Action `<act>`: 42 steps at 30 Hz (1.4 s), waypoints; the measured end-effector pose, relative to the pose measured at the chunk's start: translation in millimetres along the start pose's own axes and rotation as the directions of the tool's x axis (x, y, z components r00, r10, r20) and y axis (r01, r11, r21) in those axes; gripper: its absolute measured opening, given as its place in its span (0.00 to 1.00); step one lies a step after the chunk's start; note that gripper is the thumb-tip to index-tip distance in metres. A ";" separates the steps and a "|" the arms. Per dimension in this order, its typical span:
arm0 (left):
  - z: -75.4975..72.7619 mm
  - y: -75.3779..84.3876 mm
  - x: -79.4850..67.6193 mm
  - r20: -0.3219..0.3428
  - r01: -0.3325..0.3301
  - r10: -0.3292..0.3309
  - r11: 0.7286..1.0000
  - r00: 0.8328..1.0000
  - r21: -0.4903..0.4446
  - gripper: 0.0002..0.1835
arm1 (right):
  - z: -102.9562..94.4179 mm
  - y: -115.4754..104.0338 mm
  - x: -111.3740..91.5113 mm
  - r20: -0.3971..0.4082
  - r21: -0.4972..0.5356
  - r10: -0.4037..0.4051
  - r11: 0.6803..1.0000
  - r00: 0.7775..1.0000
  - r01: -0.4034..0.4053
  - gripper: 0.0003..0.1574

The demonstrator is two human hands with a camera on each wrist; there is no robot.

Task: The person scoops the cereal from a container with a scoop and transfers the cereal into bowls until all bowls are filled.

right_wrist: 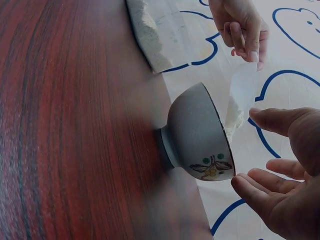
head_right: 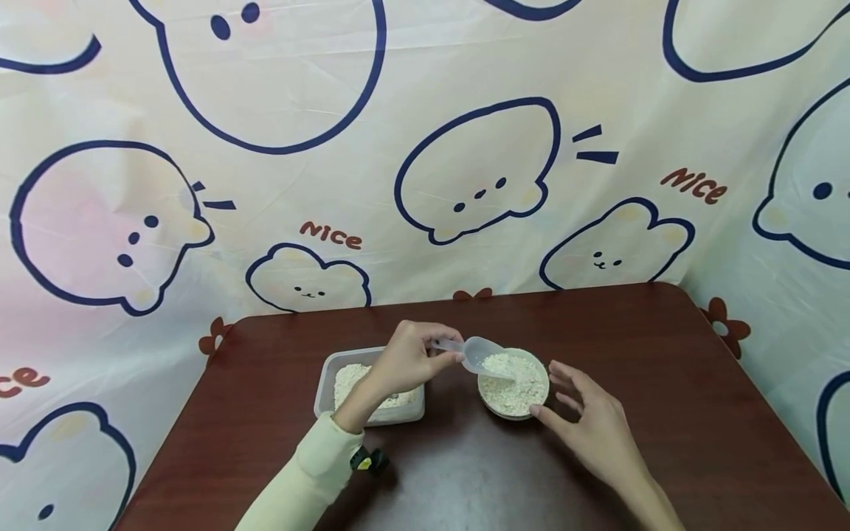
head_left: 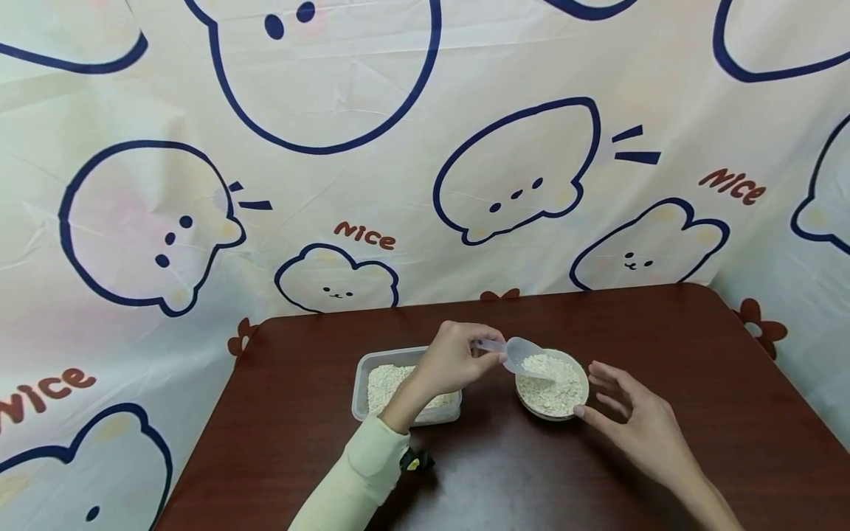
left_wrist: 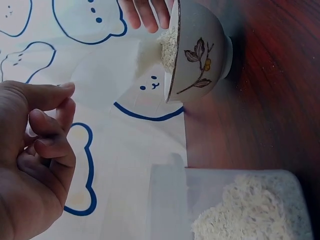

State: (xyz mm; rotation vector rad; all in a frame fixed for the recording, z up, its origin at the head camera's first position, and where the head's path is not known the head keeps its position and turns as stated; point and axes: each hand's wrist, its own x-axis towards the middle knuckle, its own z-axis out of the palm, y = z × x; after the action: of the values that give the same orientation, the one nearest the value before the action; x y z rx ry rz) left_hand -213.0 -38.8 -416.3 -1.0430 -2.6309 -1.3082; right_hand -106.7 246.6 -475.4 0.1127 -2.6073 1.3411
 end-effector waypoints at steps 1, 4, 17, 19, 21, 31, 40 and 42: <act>0.3 0.4 0.4 0.002 0.001 -0.001 1.000 1.000 0.008 0.06 | 0.2 0.2 -0.1 0.000 0.000 -0.002 1.000 1.000 0.002 0.46; 2.1 0.5 0.9 0.014 -0.001 0.001 1.000 1.000 0.027 0.05 | 0.7 0.4 -0.5 -0.002 0.000 -0.007 1.000 1.000 0.007 0.46; 6.8 2.8 0.8 0.074 -0.028 0.022 0.997 0.997 0.075 0.05 | 1.4 -0.9 -1.5 0.004 0.007 -0.009 1.000 1.000 0.009 0.45; 5.5 2.5 0.2 0.064 -0.046 0.041 0.995 0.997 0.088 0.05 | 1.4 0.2 -1.8 0.009 -0.003 0.000 1.000 1.000 0.000 0.46; 3.6 2.7 -0.1 0.053 -0.069 0.064 0.993 0.997 0.098 0.05 | 1.6 1.6 -2.0 0.014 -0.017 0.007 1.000 1.000 -0.006 0.46; -7.3 9.9 -1.0 0.041 -0.143 0.138 0.981 0.990 0.134 0.06 | 6.0 8.7 -2.3 0.036 -0.039 0.005 0.999 0.999 -0.003 0.48; -16.4 14.9 -1.2 0.033 -0.167 0.164 0.973 0.986 0.156 0.07 | 4.3 8.8 -1.2 0.051 -0.030 0.000 1.000 0.999 0.002 0.48; -18.2 15.1 -1.6 0.029 -0.165 0.162 0.974 0.986 0.154 0.07 | 4.0 8.5 -0.7 0.053 -0.029 -0.001 1.000 0.999 0.003 0.48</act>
State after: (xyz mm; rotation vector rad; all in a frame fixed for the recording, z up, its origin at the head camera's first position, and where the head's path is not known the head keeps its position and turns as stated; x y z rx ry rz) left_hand -207.8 -46.4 -394.4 -1.2197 -2.5452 -1.0470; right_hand -108.1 248.4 -484.6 0.1482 -2.6687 1.3164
